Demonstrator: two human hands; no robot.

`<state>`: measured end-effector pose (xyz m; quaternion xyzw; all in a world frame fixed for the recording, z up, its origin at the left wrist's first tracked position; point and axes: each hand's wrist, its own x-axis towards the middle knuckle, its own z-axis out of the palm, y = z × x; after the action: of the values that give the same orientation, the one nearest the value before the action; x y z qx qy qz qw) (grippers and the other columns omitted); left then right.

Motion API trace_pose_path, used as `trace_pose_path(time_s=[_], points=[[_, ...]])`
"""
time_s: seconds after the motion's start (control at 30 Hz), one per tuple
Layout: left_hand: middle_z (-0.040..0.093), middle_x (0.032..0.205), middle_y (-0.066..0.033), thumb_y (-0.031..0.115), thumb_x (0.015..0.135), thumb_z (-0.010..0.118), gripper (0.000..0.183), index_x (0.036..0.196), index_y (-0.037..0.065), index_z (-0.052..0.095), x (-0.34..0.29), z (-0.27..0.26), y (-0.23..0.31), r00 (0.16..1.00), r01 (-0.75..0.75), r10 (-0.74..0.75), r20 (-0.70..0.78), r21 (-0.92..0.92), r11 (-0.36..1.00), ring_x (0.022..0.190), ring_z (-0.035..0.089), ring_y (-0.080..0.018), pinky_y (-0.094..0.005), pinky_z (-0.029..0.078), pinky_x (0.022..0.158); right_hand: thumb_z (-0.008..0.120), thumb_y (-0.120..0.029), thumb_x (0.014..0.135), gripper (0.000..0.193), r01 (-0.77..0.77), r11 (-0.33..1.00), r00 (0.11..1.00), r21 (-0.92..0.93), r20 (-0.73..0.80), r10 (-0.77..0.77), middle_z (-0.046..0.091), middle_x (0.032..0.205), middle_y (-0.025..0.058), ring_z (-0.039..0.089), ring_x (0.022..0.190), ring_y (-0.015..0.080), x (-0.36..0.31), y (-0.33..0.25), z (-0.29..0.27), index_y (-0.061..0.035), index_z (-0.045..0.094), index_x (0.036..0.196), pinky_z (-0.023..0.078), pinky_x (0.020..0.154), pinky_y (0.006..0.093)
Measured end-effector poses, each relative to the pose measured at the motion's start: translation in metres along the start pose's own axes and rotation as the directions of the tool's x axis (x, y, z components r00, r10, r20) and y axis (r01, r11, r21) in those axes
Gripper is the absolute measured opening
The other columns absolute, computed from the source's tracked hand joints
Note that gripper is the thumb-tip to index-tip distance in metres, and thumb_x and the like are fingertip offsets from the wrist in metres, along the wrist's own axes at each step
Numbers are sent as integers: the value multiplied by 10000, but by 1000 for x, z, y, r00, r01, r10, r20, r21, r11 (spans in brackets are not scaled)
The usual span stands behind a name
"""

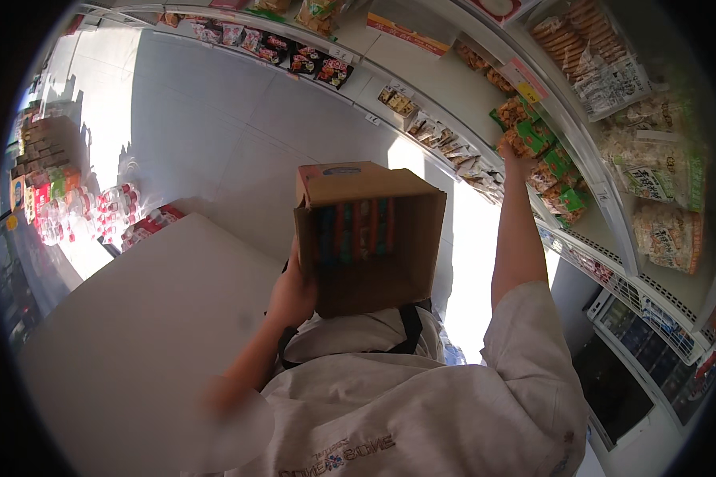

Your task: The person takes packaged food items from a cardboard box and places them onto store shelves. They handle various snack boxes and bags, arranging them in rows on the lower shelves of a retail display.

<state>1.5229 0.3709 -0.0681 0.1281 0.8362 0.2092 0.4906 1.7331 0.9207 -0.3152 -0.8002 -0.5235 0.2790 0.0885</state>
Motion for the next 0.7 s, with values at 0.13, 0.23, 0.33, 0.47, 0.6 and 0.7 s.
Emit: trace_pose_path(time_s=[0.13,0.23,0.33,0.47,0.6,0.7], points=[[695,1228,-346,65,1032,479,866,1741,265,22,-2,16,-18,997,-46,44,-61,-29,999,1080,663,-579,-611,541,915,928,-616,693,1470,-93,993,995,-76,-31,91,287,1633,311,428,1465,466,1,-29,28,-67,12,1703,486,1178,545],[714,1145,-337,35,1011,474,887,1742,257,23,5,16,-26,996,-74,75,-48,17,997,986,699,-552,-593,560,859,927,-621,693,1470,-176,976,981,-125,-110,163,311,1629,275,451,1438,447,5,-37,27,-76,11,1706,517,1129,546],[722,1107,-317,28,995,478,898,1743,234,26,6,5,-4,1000,16,-14,20,-109,994,912,717,-519,-569,569,820,916,-581,686,1438,-65,997,989,-43,-133,59,279,1624,296,427,1448,477,-9,-40,21,-70,30,1697,499,1160,538],[722,1087,-310,25,980,488,904,1741,205,33,21,2,-1,998,-37,42,40,-118,992,881,722,-505,-554,572,810,930,-391,779,1308,287,923,955,257,-156,-253,314,1622,272,438,1461,409,-30,-12,-10,-30,60,1688,453,1224,514],[695,1199,-339,19,970,489,905,1739,187,42,27,7,-17,990,-138,137,-44,-33,990,1037,694,-542,-573,552,900,872,-173,895,1154,229,763,953,604,19,-301,350,1610,241,492,1415,329,-108,-5,-59,-14,50,1689,433,1237,439],[665,1281,-357,16,967,485,900,1737,177,47,32,5,-24,980,-187,182,-84,-55,981,1147,650,-566,-586,530,963,827,-108,925,1097,267,686,863,677,148,-482,409,1552,207,522,1388,293,-209,-3,-111,-33,48,1695,451,1210,417]])
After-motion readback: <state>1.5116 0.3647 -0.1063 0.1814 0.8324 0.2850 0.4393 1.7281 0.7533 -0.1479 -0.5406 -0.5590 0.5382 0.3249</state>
